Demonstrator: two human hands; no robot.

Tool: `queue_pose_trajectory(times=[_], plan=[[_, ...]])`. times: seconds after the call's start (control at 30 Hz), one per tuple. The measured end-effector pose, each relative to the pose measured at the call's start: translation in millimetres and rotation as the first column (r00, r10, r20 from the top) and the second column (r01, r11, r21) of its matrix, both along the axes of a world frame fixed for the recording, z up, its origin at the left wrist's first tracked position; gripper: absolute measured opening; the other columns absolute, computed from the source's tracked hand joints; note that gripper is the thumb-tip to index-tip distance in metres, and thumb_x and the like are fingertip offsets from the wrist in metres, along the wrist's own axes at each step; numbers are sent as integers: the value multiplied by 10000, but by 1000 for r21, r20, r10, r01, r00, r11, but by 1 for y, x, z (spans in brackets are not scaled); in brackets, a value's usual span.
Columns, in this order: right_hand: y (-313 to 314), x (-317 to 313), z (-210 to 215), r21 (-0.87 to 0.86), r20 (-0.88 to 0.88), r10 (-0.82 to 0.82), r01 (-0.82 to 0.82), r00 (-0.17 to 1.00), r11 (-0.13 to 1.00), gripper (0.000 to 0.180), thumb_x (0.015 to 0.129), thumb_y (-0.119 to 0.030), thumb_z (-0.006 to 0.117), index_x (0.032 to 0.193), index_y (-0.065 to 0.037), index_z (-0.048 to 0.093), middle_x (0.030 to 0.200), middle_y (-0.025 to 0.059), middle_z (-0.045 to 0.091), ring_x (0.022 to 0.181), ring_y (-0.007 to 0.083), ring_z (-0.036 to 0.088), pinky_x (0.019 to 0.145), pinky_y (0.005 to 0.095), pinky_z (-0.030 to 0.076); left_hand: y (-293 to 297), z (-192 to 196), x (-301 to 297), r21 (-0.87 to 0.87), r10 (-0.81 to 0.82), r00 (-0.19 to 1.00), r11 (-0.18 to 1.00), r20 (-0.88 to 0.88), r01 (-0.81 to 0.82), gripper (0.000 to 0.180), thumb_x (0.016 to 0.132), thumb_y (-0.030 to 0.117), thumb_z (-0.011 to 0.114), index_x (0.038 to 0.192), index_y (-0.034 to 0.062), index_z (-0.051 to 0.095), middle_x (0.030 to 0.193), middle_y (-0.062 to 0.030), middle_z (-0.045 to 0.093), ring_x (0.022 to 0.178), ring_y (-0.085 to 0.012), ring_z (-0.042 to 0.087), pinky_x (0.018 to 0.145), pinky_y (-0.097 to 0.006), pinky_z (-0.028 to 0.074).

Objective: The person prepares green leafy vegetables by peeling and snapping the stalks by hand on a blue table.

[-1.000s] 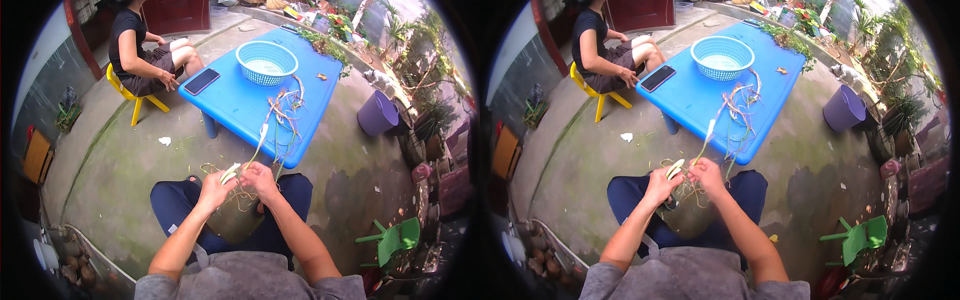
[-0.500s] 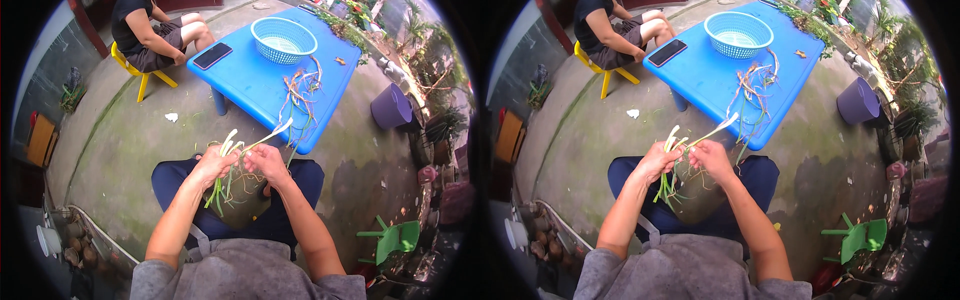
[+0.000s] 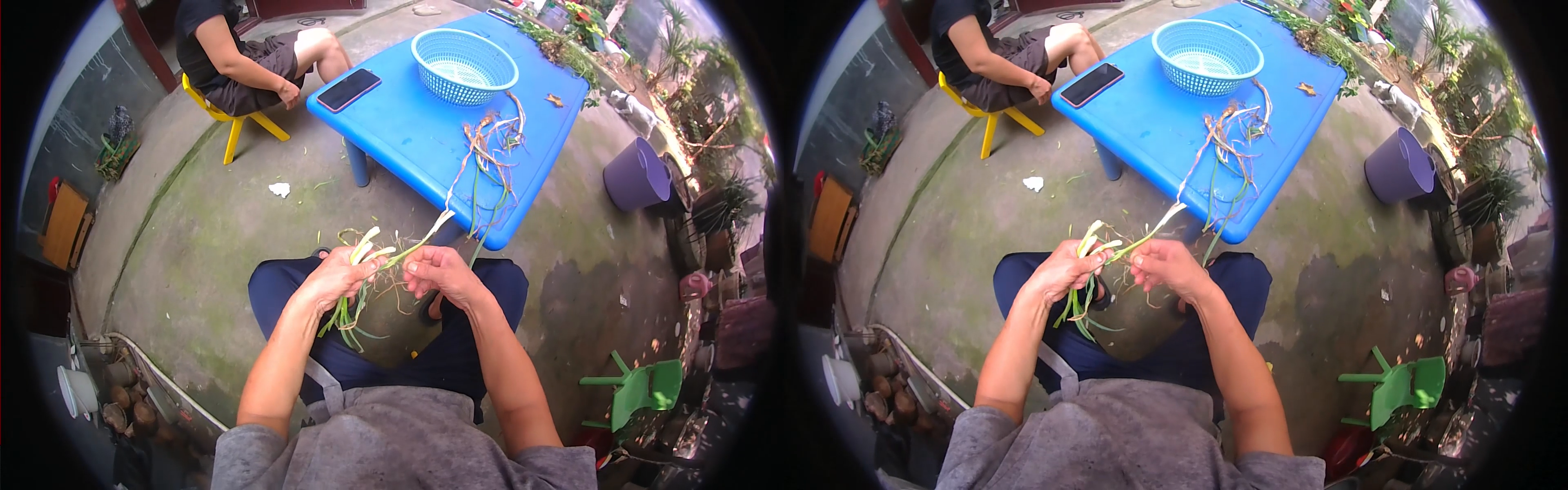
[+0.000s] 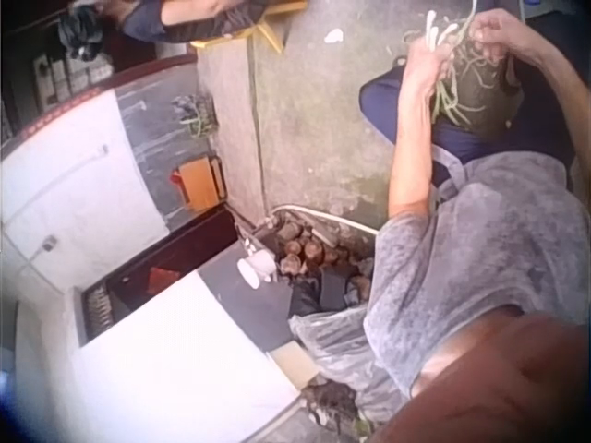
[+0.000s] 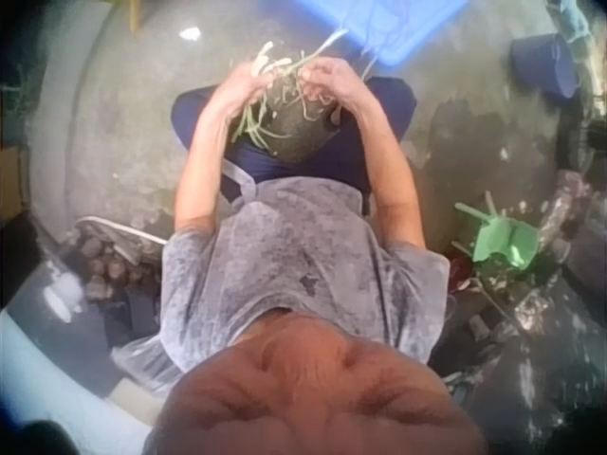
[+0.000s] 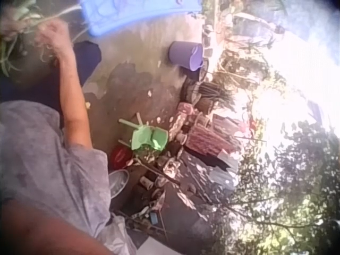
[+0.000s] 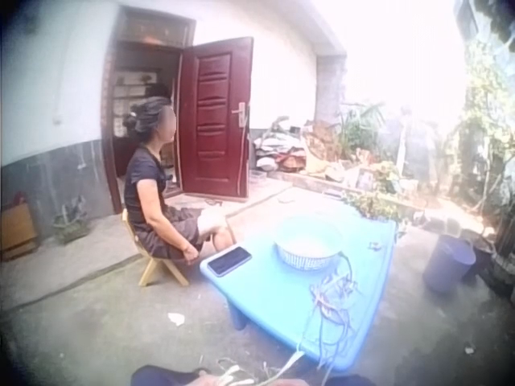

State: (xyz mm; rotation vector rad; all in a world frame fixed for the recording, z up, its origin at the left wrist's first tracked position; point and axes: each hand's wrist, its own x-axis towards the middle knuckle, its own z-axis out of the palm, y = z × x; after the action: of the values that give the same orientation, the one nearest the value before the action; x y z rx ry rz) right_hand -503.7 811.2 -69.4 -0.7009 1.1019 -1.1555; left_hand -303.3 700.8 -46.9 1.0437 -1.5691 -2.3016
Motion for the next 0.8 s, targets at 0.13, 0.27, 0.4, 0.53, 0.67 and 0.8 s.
queue_pose_trajectory(times=[0.13,0.27,0.4,0.53,0.67,0.8], plan=[[-5,13,-8,-33,46,-27,29,999,999,161,879,-163,639,916,-10,605,803,37,622,669,91,600,580,225,507,7,-5,-4,-22,5,1000,1000,-19,-6,149,885,174,631,932,41,583,670,18,497,429,-25,378,387,-198,348],[-8,16,-4,-46,-52,12,-14,999,999,165,900,-183,609,869,-21,594,769,20,597,620,76,565,549,205,460,12,0,-12,-74,26,1000,997,9,-26,167,864,188,663,927,56,583,666,25,513,433,-20,357,394,-190,312],[-6,20,-1,-61,-229,58,-74,972,995,214,928,-222,569,853,-21,571,729,0,577,588,74,543,537,213,449,13,4,-19,-168,48,998,984,-37,-53,197,843,195,692,923,46,591,710,5,558,498,-34,412,402,-201,320],[-1,23,8,-52,-400,54,-81,915,995,157,917,-161,556,856,-16,563,695,23,579,578,78,545,518,232,439,14,7,-19,-189,7,999,982,51,2,169,815,87,678,930,-16,607,787,-34,619,740,-94,549,684,-246,443],[3,23,1,-184,-640,-74,-58,765,981,159,876,-136,577,805,4,555,620,53,556,559,98,518,518,275,422,14,-10,-17,-298,-39,995,952,91,64,153,811,69,675,917,-21,611,778,-12,598,731,-80,519,665,-236,428],[3,5,-11,-264,-634,-250,99,732,959,125,851,-119,566,814,1,555,598,58,549,550,104,516,503,284,421,19,0,-5,-213,-93,988,970,120,117,138,819,74,673,895,-18,603,749,9,568,696,-62,483,634,-224,406]])
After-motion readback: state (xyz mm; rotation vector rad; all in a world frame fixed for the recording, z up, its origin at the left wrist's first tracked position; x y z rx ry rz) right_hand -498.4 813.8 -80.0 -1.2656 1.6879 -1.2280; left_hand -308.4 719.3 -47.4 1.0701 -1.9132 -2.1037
